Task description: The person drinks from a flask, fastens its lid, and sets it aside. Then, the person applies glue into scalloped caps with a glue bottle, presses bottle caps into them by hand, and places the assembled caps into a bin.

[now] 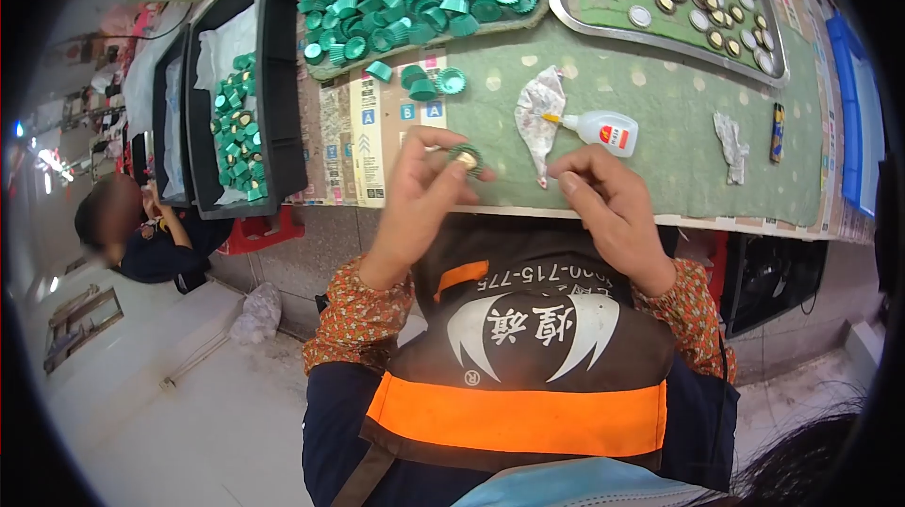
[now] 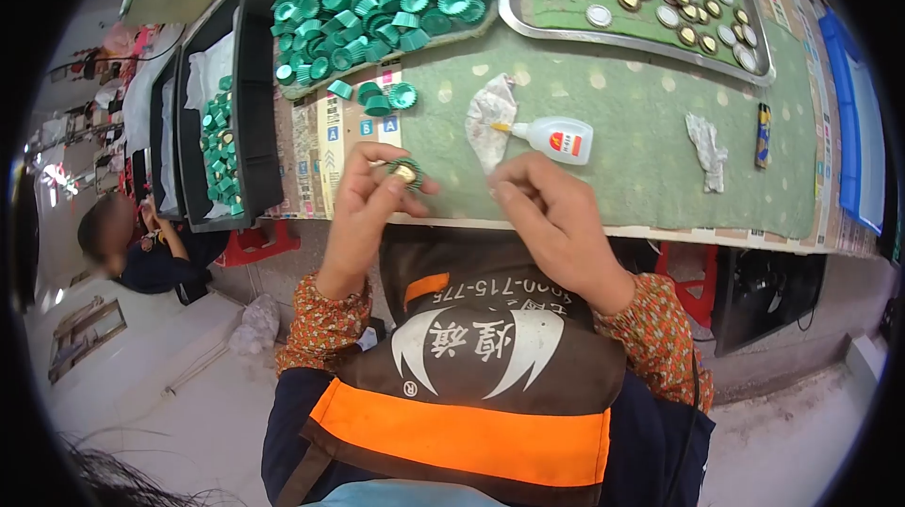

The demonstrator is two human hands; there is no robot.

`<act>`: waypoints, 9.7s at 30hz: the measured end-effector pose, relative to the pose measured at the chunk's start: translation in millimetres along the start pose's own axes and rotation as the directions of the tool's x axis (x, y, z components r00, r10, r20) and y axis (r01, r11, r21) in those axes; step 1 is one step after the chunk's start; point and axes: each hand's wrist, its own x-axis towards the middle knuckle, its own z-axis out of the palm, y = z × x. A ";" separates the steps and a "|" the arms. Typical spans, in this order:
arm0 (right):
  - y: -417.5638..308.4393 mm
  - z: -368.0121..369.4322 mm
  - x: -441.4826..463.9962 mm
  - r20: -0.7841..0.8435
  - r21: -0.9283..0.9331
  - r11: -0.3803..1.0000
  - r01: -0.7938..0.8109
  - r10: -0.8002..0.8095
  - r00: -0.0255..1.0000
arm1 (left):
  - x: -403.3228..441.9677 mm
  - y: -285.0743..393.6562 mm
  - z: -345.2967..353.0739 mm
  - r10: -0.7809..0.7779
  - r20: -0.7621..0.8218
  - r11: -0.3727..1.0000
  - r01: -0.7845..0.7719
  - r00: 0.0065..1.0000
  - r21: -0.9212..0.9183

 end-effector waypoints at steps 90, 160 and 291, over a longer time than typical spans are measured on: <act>-16.4 -10.9 -12.9 0.137 -0.493 0.744 0.451 -0.445 0.885 | 15.4 -30.1 16.9 -0.133 0.426 0.814 0.343 0.895 -0.468; -35.1 -119.9 121.1 -0.181 -0.802 0.576 0.161 -0.491 0.852 | 11.7 -15.1 -0.1 -0.008 0.238 0.983 0.052 0.971 -0.177; 21.1 21.3 -2.7 0.060 0.319 0.933 -0.168 0.157 0.986 | -1.4 -34.2 35.8 -0.144 0.327 0.958 0.214 0.934 -0.191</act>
